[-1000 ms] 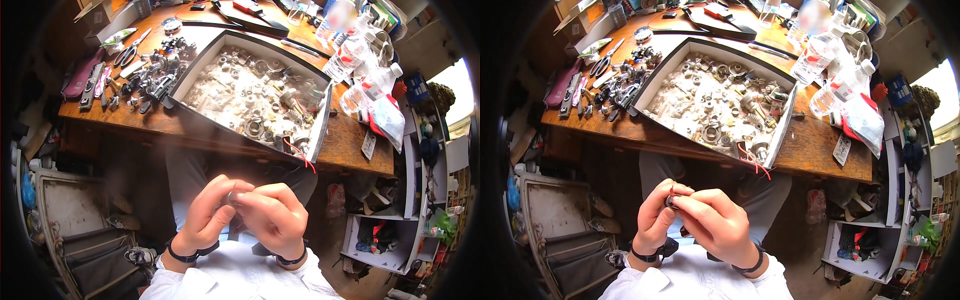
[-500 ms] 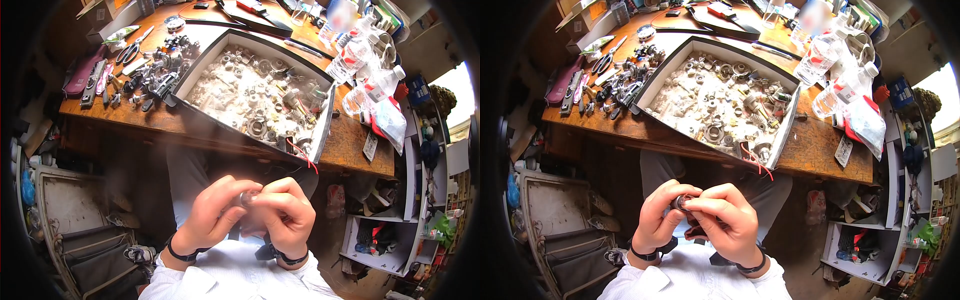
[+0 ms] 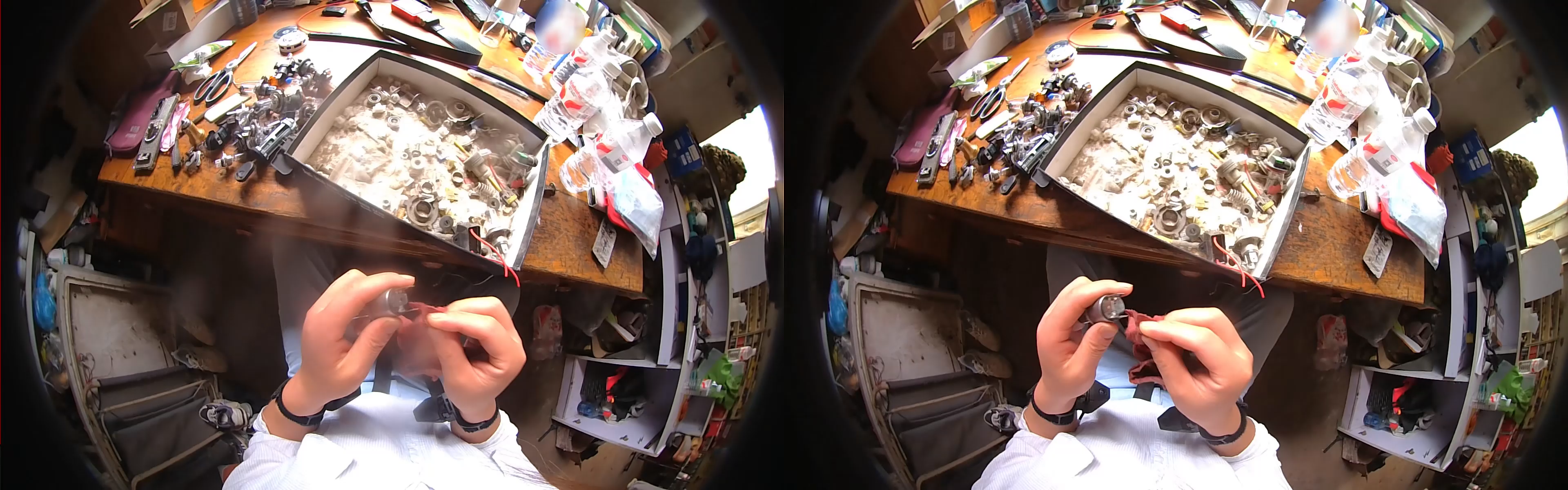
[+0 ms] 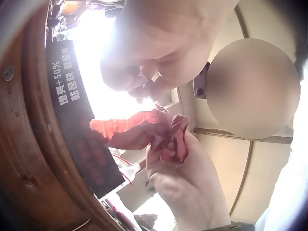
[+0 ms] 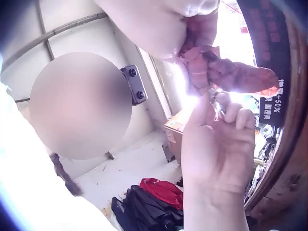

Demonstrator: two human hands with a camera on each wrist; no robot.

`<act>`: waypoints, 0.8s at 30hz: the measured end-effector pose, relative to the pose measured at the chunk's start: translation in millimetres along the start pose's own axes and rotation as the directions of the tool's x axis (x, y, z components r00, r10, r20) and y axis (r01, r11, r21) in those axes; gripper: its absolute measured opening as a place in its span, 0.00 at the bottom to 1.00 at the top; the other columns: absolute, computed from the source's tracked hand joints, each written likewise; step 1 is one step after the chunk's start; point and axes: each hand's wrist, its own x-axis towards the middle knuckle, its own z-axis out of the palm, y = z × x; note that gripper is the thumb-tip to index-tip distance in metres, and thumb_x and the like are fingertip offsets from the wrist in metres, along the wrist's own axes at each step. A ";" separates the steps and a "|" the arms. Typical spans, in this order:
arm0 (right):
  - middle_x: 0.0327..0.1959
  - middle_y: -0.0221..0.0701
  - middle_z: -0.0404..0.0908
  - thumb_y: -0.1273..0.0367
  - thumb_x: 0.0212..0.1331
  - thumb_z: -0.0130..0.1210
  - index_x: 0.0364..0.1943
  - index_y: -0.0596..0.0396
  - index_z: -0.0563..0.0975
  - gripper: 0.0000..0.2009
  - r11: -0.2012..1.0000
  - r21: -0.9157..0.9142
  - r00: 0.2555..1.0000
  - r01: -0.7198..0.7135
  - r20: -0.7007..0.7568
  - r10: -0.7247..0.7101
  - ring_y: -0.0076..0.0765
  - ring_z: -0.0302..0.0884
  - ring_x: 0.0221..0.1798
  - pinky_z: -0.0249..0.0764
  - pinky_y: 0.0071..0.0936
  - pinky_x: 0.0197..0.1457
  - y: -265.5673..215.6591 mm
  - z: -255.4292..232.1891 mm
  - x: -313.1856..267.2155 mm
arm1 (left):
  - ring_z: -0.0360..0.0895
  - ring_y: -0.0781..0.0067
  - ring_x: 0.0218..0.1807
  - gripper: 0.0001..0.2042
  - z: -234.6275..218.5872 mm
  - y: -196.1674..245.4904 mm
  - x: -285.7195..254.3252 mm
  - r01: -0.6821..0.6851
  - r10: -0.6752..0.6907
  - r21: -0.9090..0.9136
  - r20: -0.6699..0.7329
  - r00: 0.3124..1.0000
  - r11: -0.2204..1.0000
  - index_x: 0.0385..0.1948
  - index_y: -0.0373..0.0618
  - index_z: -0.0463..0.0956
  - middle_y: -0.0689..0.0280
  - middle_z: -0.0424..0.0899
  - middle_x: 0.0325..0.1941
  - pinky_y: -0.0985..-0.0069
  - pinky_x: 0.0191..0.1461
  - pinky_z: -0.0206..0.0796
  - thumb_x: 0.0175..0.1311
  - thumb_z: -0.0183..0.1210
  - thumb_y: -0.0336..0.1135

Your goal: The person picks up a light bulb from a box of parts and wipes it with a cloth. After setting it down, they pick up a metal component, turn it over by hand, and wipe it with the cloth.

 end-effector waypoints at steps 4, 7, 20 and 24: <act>0.35 0.35 0.79 0.83 0.47 0.65 0.36 0.58 0.83 0.11 0.995 -0.038 0.993 0.090 -0.078 -0.093 0.27 0.78 0.31 0.74 0.20 0.32 -2.7 -0.2 0.9 | 0.73 0.68 0.31 0.16 4.5 -1.8 1.4 -0.036 0.037 0.101 0.001 0.999 0.994 0.49 0.39 0.77 0.61 0.77 0.32 0.75 0.36 0.67 0.58 0.60 0.28; 0.36 0.34 0.77 0.83 0.46 0.66 0.39 0.56 0.83 0.14 0.947 -0.172 0.962 0.272 0.012 -0.274 0.28 0.78 0.29 0.74 0.20 0.30 5.3 3.7 6.8 | 0.73 0.64 0.30 0.17 6.7 -0.7 2.2 -0.087 0.089 0.190 -0.003 0.996 0.978 0.50 0.39 0.76 0.60 0.76 0.32 0.73 0.35 0.66 0.57 0.61 0.28; 0.39 0.35 0.72 0.77 0.60 0.59 0.35 0.62 0.75 0.04 0.962 0.263 0.992 -0.074 -0.076 0.097 0.27 0.74 0.37 0.77 0.27 0.45 9.5 -0.5 1.1 | 0.63 0.85 0.23 0.20 -0.2 -24.8 -13.8 0.441 -0.196 -0.560 0.442 0.875 0.701 0.48 0.35 0.71 0.69 0.70 0.27 0.84 0.25 0.53 0.75 0.45 0.47; 0.41 0.37 0.72 0.74 0.64 0.56 0.38 0.65 0.74 0.06 0.861 0.502 0.984 -0.078 -0.101 0.148 0.26 0.72 0.41 0.74 0.27 0.50 12.5 0.3 6.0 | 0.52 0.89 0.18 0.23 3.1 -17.4 -8.3 0.548 -0.170 -0.711 0.534 0.829 0.440 0.50 0.37 0.66 0.72 0.65 0.25 0.86 0.20 0.38 0.74 0.45 0.53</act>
